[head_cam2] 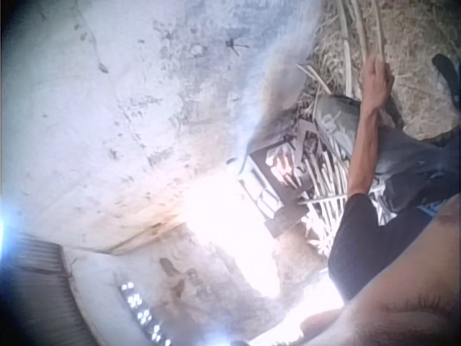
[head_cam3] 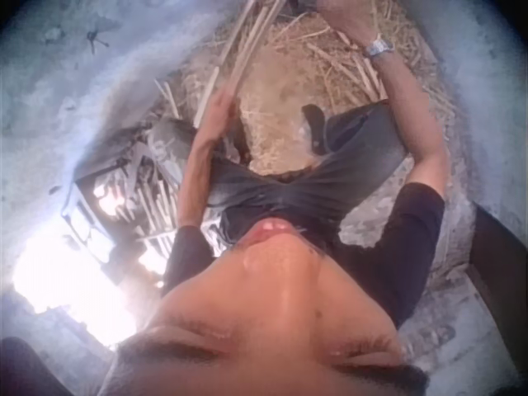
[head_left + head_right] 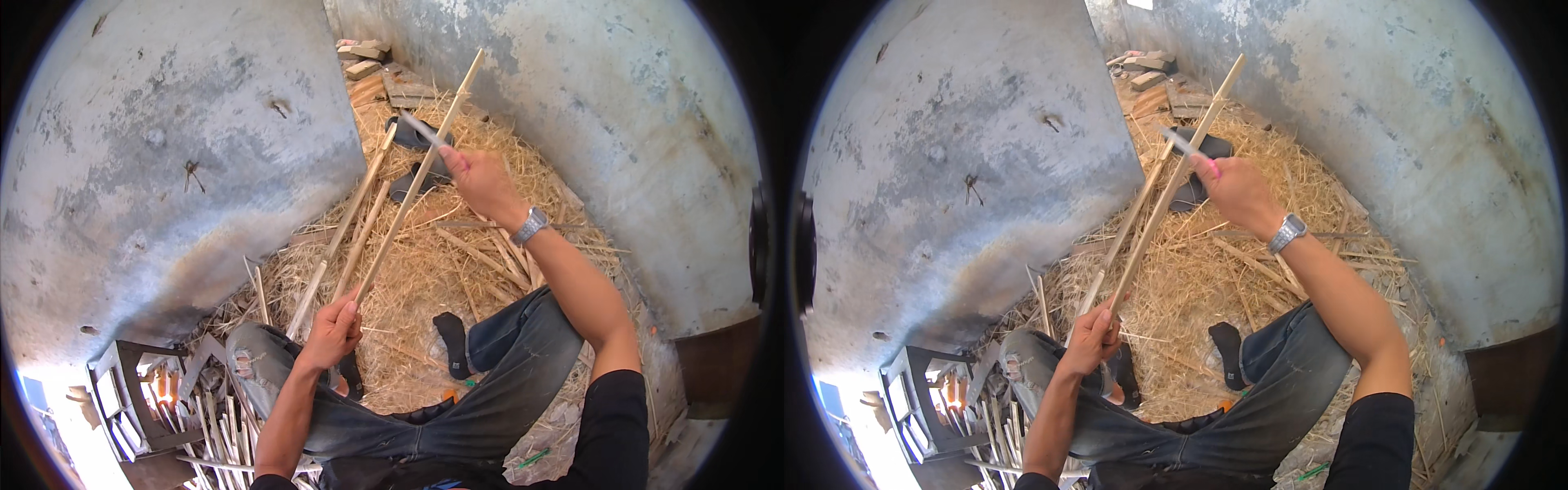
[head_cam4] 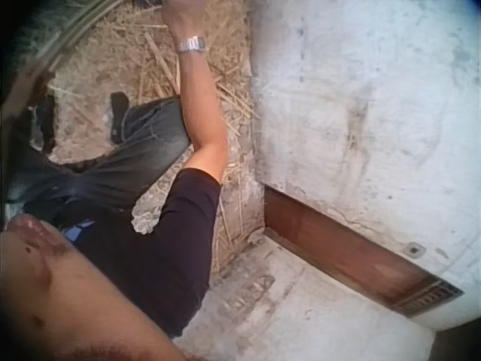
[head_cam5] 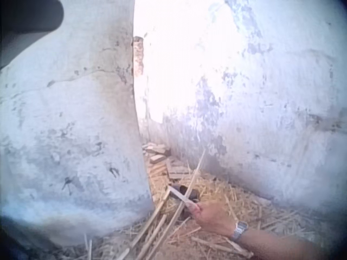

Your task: The person uses a knife to shave and smooth thin strips of wood while sitting on a floor covered in wood shavings.

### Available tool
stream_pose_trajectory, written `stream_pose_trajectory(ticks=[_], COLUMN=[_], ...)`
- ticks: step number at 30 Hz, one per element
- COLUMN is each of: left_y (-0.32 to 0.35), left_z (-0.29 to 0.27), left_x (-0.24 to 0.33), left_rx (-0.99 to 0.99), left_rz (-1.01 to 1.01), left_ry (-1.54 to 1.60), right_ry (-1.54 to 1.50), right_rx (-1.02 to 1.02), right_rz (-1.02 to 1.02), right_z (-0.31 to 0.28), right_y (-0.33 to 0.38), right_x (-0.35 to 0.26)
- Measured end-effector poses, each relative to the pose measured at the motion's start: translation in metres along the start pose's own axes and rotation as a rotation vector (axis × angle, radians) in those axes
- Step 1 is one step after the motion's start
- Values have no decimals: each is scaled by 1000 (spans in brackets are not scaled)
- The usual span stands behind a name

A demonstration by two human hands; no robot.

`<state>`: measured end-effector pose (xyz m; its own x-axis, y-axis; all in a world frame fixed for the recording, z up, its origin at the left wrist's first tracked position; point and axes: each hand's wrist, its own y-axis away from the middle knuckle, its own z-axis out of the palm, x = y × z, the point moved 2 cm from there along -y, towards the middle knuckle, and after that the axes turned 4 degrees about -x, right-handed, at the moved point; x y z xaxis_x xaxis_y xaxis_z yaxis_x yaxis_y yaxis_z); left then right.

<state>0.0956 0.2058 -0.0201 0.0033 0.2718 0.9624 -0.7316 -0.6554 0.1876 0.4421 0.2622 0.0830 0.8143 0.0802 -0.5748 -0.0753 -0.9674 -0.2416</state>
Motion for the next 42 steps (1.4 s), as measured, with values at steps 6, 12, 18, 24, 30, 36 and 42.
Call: stream_pose_trajectory(ticks=[6, 12, 18, 24, 30, 36, 42], left_y=[9, 13, 17, 17, 16, 14, 11], left_z=[-9, -9, -15, -14, -12, -11, -11], left_x=[2, 1, 2, 5, 7, 7, 5], left_rx=[-21, -24, -10, -22, -10, 1, -11], left_rz=[-54, -65, -64, -85, -105, -91, -78], left_ry=[122, 11, 44, 10, 154, 150, 102], right_ry=[108, 61, 127, 261, -33, -256, -209], right_rx=[-125, -27, -215, 146, 146, 335, 384], right_rz=[-272, 136, -216, 36, -8, 49, 62], right_z=[37, -12, 32, -37, -10, -22, -22], right_y=[33, -11, 24, -17, -4, -2, 1], right_x=[-25, 34, -11, 59, 38, 43, 40])
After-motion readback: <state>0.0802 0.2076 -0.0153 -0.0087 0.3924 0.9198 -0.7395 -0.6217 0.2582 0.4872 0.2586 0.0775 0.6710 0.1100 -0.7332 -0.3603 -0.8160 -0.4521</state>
